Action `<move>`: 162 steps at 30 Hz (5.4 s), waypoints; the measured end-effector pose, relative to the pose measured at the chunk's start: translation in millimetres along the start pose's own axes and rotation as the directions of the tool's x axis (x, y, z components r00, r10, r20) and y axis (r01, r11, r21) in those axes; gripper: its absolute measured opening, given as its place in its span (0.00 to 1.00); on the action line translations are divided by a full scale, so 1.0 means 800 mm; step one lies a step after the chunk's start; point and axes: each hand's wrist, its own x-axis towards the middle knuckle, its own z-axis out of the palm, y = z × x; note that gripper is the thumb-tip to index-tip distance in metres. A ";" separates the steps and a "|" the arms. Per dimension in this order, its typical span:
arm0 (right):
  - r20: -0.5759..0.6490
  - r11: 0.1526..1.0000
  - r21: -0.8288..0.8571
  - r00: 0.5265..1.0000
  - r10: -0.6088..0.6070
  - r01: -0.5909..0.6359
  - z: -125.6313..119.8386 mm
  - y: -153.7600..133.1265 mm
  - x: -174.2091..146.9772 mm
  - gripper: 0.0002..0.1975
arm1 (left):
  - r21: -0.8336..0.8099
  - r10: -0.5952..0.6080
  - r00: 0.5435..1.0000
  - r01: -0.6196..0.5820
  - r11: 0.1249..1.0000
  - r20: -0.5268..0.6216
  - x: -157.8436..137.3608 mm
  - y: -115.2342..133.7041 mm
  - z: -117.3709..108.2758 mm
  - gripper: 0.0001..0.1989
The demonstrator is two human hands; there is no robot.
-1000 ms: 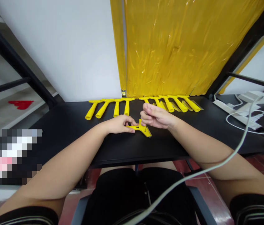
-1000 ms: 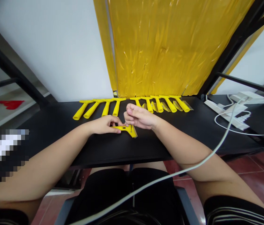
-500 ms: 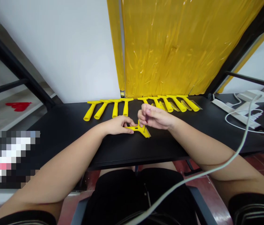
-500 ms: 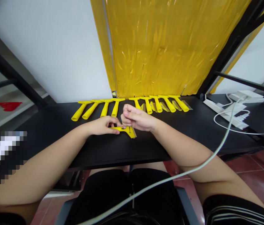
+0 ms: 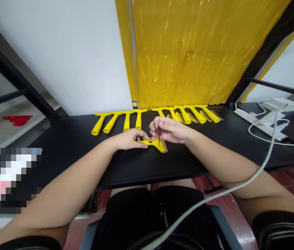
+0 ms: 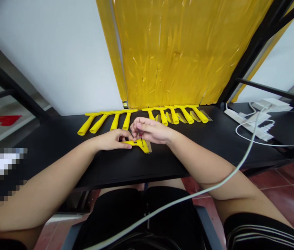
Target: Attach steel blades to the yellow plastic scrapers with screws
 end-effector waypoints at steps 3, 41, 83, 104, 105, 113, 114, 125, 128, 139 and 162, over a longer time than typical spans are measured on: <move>0.001 0.998 -0.028 0.999 0.050 -0.050 -0.017 -0.007 -0.003 0.20 | 0.004 -0.004 1.000 0.004 1.000 -0.002 0.000 0.002 -0.001 0.24; -0.121 1.000 0.013 0.993 0.009 -0.008 0.010 0.003 0.005 0.26 | -0.018 -0.027 1.000 0.026 0.999 -0.015 -0.003 0.009 0.000 0.22; -0.317 0.576 -0.794 0.940 -0.125 -0.191 -0.034 0.001 0.005 0.08 | 0.224 0.186 0.961 -0.139 0.965 -0.206 -0.013 0.031 -0.007 0.18; -0.361 0.612 -0.728 0.932 0.044 -0.311 -0.051 -0.003 -0.001 0.03 | 0.226 -0.003 0.916 0.102 0.969 -0.400 -0.024 0.024 -0.027 0.14; -0.390 0.627 -0.719 0.921 -0.004 -0.302 -0.050 -0.004 -0.001 0.03 | 0.217 0.023 0.920 0.069 0.974 -0.391 -0.023 0.025 -0.026 0.14; -0.373 0.774 -0.533 0.916 0.148 -0.342 -0.029 -0.008 -0.005 0.20 | 0.248 0.154 0.915 -0.062 0.967 -0.372 -0.020 0.029 -0.016 0.13; -0.367 0.779 -0.525 0.917 0.155 -0.342 -0.029 -0.007 -0.006 0.21 | 0.253 0.157 0.913 -0.062 0.966 -0.376 -0.020 0.029 -0.016 0.13; -0.286 0.768 -0.594 0.955 0.079 -0.241 -0.036 0.004 0.000 0.17 | 0.260 0.124 0.910 -0.019 0.965 -0.395 -0.017 0.026 -0.014 0.14; -0.265 0.724 -0.652 0.962 0.060 -0.225 -0.035 0.004 0.002 0.12 | 0.264 0.125 0.916 -0.021 0.964 -0.382 -0.017 0.025 -0.014 0.14; -0.310 0.462 -0.857 0.944 -0.110 -0.228 -0.036 -0.011 -0.003 0.05 | 0.320 0.018 0.900 0.136 0.938 -0.436 -0.019 0.019 -0.019 0.14; -0.403 0.049 -0.884 0.811 0.425 -0.465 -0.038 -0.027 -0.013 0.38 | 0.215 -0.166 0.836 0.318 0.923 -0.523 -0.023 0.012 -0.026 0.18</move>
